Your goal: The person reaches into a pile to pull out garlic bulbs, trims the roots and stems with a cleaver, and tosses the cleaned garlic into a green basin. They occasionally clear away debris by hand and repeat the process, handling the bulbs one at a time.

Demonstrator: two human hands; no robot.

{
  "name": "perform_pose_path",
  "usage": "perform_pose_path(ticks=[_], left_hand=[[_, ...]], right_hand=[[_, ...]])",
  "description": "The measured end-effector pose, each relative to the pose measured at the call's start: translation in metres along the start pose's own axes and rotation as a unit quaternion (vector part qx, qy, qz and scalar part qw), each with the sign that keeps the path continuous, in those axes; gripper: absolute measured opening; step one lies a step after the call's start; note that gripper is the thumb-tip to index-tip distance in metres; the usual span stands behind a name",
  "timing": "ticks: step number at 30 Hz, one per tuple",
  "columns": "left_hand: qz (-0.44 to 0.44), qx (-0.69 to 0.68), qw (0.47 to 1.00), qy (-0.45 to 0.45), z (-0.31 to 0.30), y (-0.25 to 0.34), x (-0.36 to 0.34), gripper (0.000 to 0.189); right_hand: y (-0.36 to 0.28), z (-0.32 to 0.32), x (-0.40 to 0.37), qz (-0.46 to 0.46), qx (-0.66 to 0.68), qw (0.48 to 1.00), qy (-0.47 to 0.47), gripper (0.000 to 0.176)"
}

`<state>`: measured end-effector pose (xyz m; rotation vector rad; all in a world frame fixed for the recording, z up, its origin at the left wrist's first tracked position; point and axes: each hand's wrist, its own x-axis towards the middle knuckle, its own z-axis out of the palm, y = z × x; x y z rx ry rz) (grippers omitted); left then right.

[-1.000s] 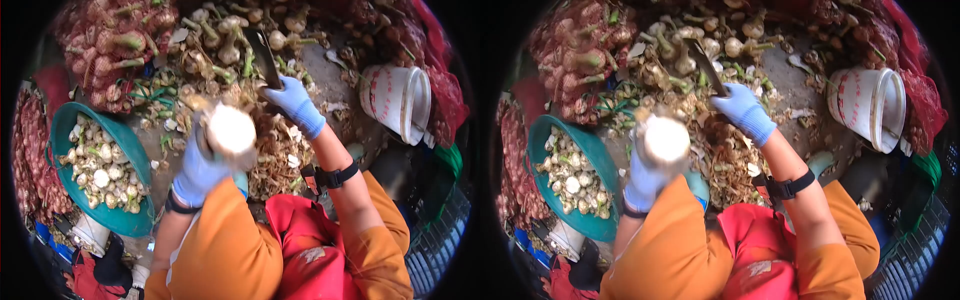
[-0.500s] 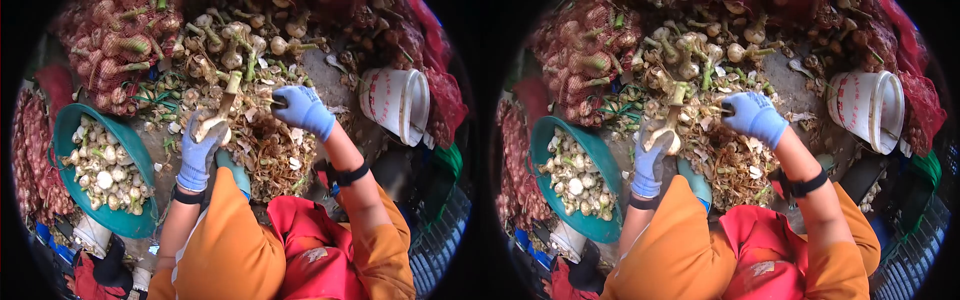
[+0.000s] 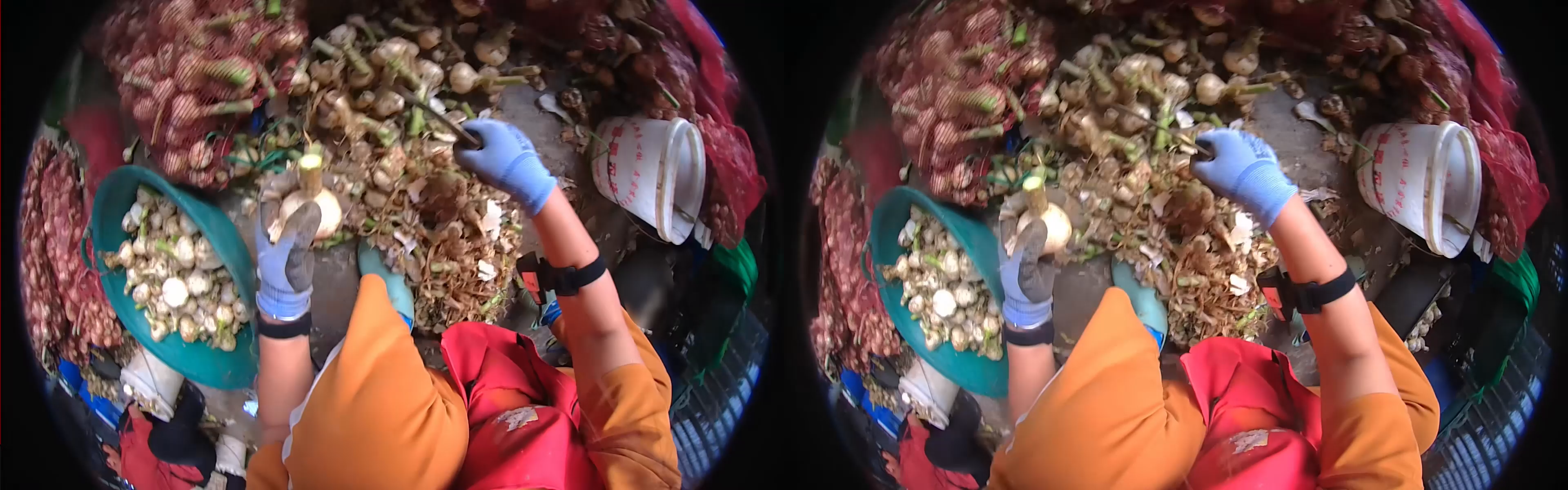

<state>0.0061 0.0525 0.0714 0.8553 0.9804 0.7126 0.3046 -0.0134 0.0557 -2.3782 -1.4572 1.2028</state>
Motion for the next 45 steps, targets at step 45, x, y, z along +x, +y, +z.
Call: perform_pose_path(ticks=[45], left_hand=[[0.319, 0.504, 0.777, -0.202, 0.023, -0.037, -0.011, 0.037]], right_hand=[[-0.043, 0.041, -0.044, -0.211, -0.019, 0.976, 0.050, 0.024]])
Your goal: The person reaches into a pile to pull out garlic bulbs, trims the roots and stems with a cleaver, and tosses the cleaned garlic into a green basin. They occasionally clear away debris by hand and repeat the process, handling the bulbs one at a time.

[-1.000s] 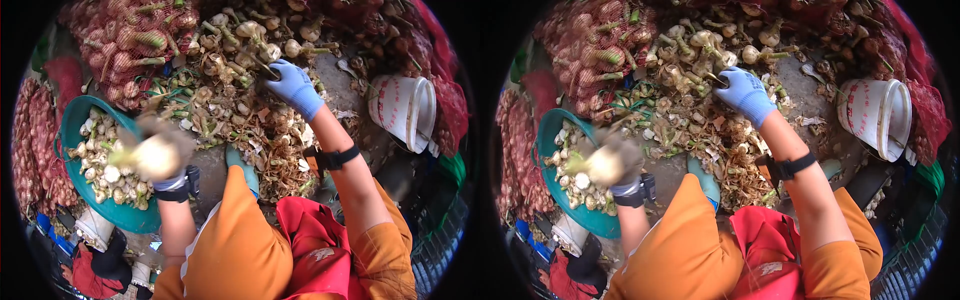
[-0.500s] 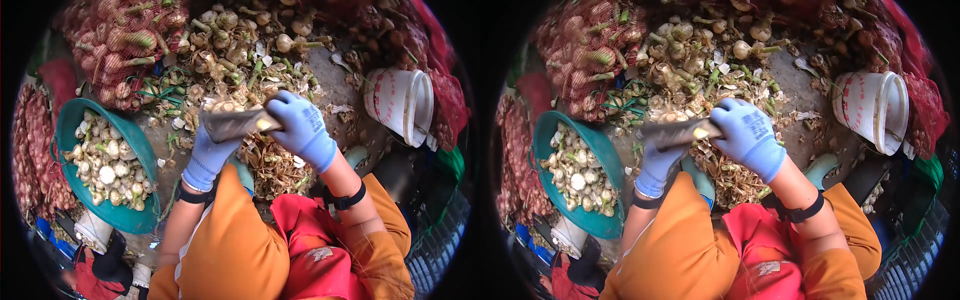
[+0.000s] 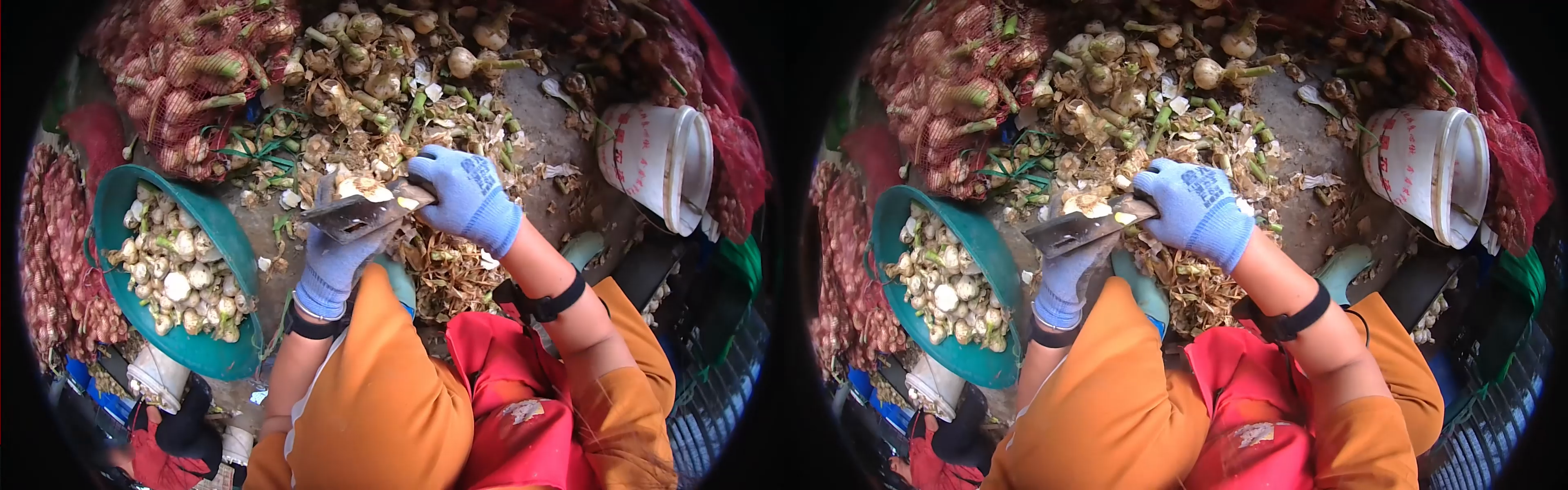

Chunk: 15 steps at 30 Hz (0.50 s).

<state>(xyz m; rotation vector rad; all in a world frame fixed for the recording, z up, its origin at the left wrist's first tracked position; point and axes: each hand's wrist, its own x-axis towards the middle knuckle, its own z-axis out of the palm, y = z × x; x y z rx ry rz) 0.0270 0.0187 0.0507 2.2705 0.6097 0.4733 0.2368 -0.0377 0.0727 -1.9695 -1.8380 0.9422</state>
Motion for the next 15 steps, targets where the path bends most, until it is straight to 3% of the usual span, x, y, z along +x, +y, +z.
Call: perform_pose_path(ticks=[1, 2, 3, 4, 5, 6, 7, 8, 10, 11, 12, 13, 14, 15], left_hand=[[-0.093, -0.242, 0.966, 0.019, -0.003, -0.001, -0.002, 0.040], [-0.180, -0.466, 0.865, 0.037, -0.007, -0.002, -0.004, 0.043], [-0.256, -0.659, 0.706, 0.051, -0.010, 0.001, -0.007, 0.047], [-0.201, -0.635, 0.732, 0.145, -0.017, 0.043, 0.011, 0.051], [-0.129, -0.489, 0.862, 0.045, -0.022, 0.033, 0.008, 0.055], [-0.050, -0.311, 0.948, -0.040, -0.025, 0.020, 0.008, 0.059], [-0.077, -0.343, 0.936, 0.015, -0.021, 0.025, 0.015, 0.075], [-0.342, -0.478, 0.807, 0.062, 0.004, 0.009, 0.007, 0.087], [-0.217, -0.205, 0.954, 0.001, 0.004, 0.001, 0.015, 0.093], [-0.231, -0.324, 0.917, 0.035, 0.004, 0.008, 0.019, 0.099], [-0.268, -0.377, 0.885, 0.060, 0.036, -0.024, -0.002, 0.085], [-0.294, -0.548, 0.781, 0.056, 0.024, -0.018, 0.002, 0.076], [-0.315, -0.696, 0.643, 0.053, 0.013, -0.010, 0.001, 0.068], [-0.326, -0.573, 0.751, 0.029, 0.014, -0.019, -0.020, 0.052]], right_hand=[[-0.002, 0.005, 0.003, 0.007, 0.006, 1.000, 0.014, 0.023], [-0.001, 0.009, 0.005, 0.010, 0.012, 0.999, 0.029, 0.022], [0.012, 0.017, 0.012, 0.044, -0.014, 0.999, 0.008, 0.021], [0.022, 0.010, 0.024, 0.234, 0.003, 0.968, -0.095, 0.020], [0.040, 0.013, 0.018, 0.290, 0.171, 0.941, -0.044, 0.019], [0.059, 0.014, 0.018, 0.322, 0.326, 0.889, 0.003, 0.018], [0.055, 0.013, 0.018, 0.286, 0.392, 0.874, -0.002, 0.020], [0.032, 0.009, 0.015, 0.257, 0.519, 0.815, -0.017, 0.023], [0.016, 0.015, 0.016, 0.229, 0.575, 0.785, -0.015, 0.027], [0.005, 0.007, 0.023, 0.201, 0.531, 0.824, -0.001, 0.031], [-0.003, -0.004, 0.020, 0.212, 0.448, 0.868, -0.035, 0.028], [-0.006, -0.002, 0.021, 0.084, 0.322, 0.942, 0.036, 0.027], [-0.013, 0.000, 0.019, -0.045, 0.187, 0.976, 0.101, 0.026], [-0.018, -0.010, 0.015, -0.039, 0.094, 0.994, 0.031, 0.027]])
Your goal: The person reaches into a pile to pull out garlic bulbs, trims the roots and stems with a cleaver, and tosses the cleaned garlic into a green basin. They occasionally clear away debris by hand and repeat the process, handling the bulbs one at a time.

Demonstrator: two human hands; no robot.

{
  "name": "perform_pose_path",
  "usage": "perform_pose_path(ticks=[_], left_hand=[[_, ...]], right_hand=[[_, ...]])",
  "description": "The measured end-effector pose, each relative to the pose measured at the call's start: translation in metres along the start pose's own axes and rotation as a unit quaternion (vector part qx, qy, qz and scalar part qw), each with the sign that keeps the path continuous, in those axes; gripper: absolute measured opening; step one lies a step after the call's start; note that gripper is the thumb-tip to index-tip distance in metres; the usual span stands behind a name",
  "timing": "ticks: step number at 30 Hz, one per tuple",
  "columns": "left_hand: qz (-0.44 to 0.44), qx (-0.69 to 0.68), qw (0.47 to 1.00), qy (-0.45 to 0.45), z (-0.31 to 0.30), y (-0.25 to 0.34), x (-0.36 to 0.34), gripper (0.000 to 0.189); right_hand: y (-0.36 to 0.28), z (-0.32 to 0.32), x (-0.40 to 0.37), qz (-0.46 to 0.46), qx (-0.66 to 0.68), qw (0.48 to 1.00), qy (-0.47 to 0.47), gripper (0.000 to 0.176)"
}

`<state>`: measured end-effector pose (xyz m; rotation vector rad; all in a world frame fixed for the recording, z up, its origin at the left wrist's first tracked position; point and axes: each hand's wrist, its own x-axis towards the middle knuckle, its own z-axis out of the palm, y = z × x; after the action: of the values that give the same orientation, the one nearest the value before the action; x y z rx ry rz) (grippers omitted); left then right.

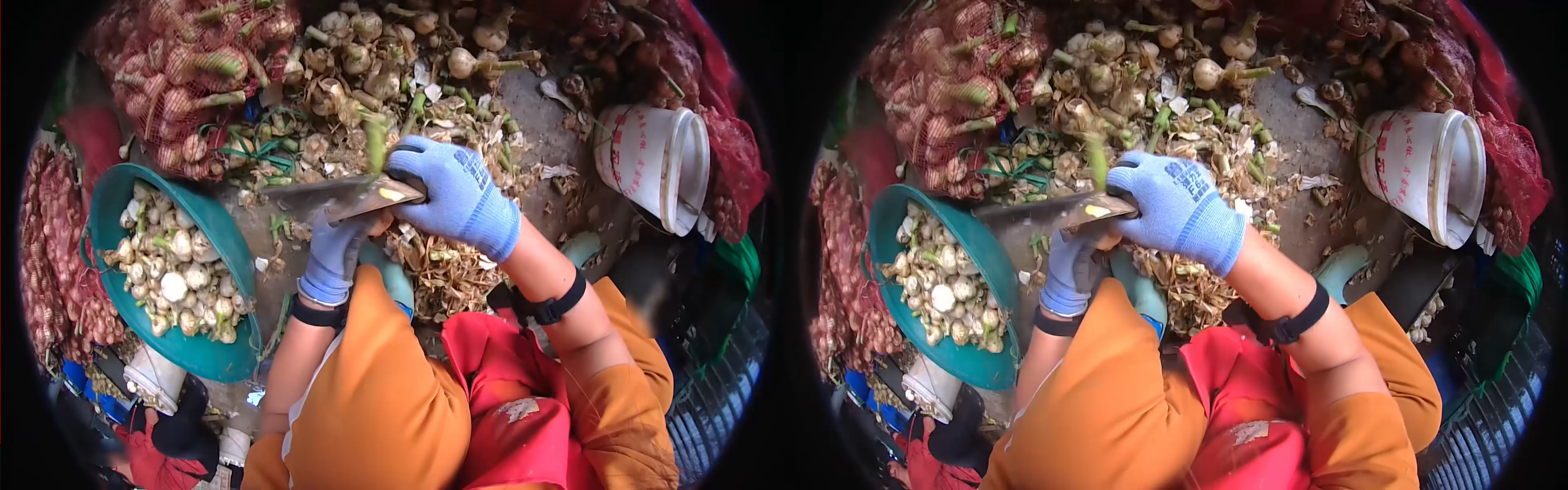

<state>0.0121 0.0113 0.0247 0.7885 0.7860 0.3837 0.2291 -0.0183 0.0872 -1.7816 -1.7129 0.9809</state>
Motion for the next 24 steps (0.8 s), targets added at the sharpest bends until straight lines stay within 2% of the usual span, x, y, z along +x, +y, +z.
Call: perform_pose_path(ticks=[1, 3, 4, 5, 6, 7, 8, 9, 10, 11, 13, 15, 16, 17, 19, 21, 23, 24], left_hand=[[0.016, -0.048, 0.997, 0.056, 0.010, 0.001, 0.003, 0.043], [0.076, 0.165, 0.978, 0.099, -0.002, 0.020, 0.001, 0.036], [0.086, 0.020, 0.990, 0.106, -0.007, 0.044, -0.002, 0.036], [0.093, -0.125, 0.982, 0.110, -0.013, 0.071, -0.006, 0.037], [0.116, -0.274, 0.954, -0.025, -0.030, 0.090, -0.009, 0.038], [0.130, -0.410, 0.889, -0.155, -0.047, 0.102, -0.015, 0.038], [0.151, -0.417, 0.879, -0.176, -0.059, 0.100, -0.017, 0.040], [0.181, -0.420, 0.865, -0.207, -0.068, 0.097, -0.011, 0.042], [0.175, -0.367, 0.907, -0.109, -0.057, 0.096, -0.009, 0.045], [0.171, -0.338, 0.923, -0.070, -0.051, 0.086, -0.001, 0.052], [0.140, -0.400, 0.905, 0.030, -0.058, 0.048, 0.006, 0.054], [0.058, -0.402, 0.909, 0.091, -0.078, 0.010, 0.008, 0.055], [0.043, -0.369, 0.917, 0.144, -0.076, -0.006, 0.010, 0.054], [0.046, -0.370, 0.917, 0.140, -0.070, -0.014, 0.013, 0.054], [0.010, -0.273, 0.928, 0.255, -0.060, -0.026, 0.011, 0.052], [-0.010, -0.298, 0.915, 0.271, -0.062, -0.034, 0.010, 0.052], [-0.015, -0.310, 0.918, 0.248, -0.065, -0.032, 0.010, 0.054], [-0.010, -0.308, 0.919, 0.247, -0.065, -0.033, 0.011, 0.054]], right_hand=[[0.007, -0.002, 0.006, 0.035, -0.077, 0.995, -0.050, 0.029], [0.047, 0.005, 0.020, 0.163, -0.125, 0.962, -0.180, 0.032], [0.050, -0.005, 0.026, 0.221, -0.146, 0.941, -0.211, 0.031], [0.058, -0.007, 0.030, 0.225, -0.137, 0.951, -0.163, 0.030], [0.061, -0.007, 0.038, 0.177, -0.110, 0.970, -0.124, 0.030], [0.057, -0.004, 0.044, 0.132, -0.075, 0.985, -0.087, 0.030], [0.044, -0.002, 0.057, 0.136, -0.016, 0.982, -0.130, 0.031], [0.051, 0.016, 0.067, 0.055, -0.066, 0.992, -0.090, 0.033], [0.057, 0.034, 0.084, 0.058, -0.101, 0.987, -0.114, 0.035], [0.058, 0.049, 0.098, 0.065, -0.134, 0.979, -0.143, 0.037], [0.042, 0.058, 0.113, 0.107, -0.121, 0.970, -0.182, 0.041], [0.038, 0.060, 0.113, 0.103, -0.152, 0.960, -0.209, 0.042], [0.037, 0.057, 0.111, 0.115, -0.122, 0.960, -0.224, 0.042], [0.035, 0.053, 0.111, 0.124, -0.093, 0.960, -0.234, 0.042], [0.034, 0.055, 0.104, 0.109, -0.098, 0.962, -0.231, 0.035], [0.042, 0.073, 0.094, -0.014, -0.190, 0.974, -0.123, 0.035], [0.041, 0.078, 0.099, -0.008, -0.225, 0.968, -0.111, 0.037], [0.040, 0.077, 0.104, 0.021, -0.180, 0.975, -0.131, 0.040]])
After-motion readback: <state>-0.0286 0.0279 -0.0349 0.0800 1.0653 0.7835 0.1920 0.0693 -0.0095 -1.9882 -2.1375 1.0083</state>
